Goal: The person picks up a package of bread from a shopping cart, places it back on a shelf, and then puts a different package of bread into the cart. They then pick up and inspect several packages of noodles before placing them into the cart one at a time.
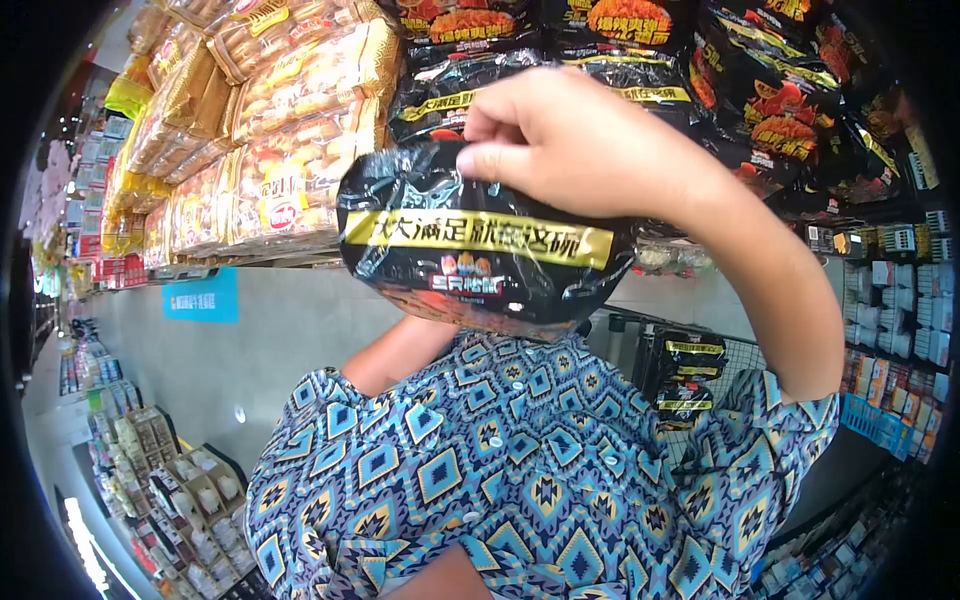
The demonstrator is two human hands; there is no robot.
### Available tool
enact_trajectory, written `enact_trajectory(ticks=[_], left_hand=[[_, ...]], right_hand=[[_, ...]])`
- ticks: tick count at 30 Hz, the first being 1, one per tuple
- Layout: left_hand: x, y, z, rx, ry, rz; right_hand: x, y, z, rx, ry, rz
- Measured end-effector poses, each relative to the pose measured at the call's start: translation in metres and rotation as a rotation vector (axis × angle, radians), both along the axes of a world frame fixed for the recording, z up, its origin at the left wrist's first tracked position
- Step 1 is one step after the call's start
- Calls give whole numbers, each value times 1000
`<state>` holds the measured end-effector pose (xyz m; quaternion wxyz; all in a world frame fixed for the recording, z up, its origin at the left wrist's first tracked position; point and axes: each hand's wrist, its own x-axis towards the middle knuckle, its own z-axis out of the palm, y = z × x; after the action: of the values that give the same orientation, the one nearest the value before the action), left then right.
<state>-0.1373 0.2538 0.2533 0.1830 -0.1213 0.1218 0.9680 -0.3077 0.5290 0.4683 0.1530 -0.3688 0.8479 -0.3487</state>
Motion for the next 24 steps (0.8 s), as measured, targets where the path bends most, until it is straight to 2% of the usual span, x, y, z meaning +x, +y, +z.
enact_trajectory(ticks=[2,5,6,8,10,12,15,21,24], left_hand=[[-3,-3,-3,-3,12,20],[-7,-6,-7,-8,21,31],[-10,-6,-8,-9,23,27],[-38,24,-16,34,21,-97],[-61,73,-31,98,-5,-268],[-70,124,-45,154,-42,-438],[-71,161,-52,157,-71,-589],[-74,172,-61,74,-132,-758],[-77,174,-65,35,-143,-816]], right_hand=[[4,4,3,96,-61,11],[10,17,-11,146,127,103],[13,18,-6,233,74,111],[22,37,-24,63,146,165],[29,47,-35,20,172,150],[37,55,-44,39,83,79],[54,63,-50,67,133,5],[88,90,-68,14,178,-193],[106,106,-71,126,79,-289]])
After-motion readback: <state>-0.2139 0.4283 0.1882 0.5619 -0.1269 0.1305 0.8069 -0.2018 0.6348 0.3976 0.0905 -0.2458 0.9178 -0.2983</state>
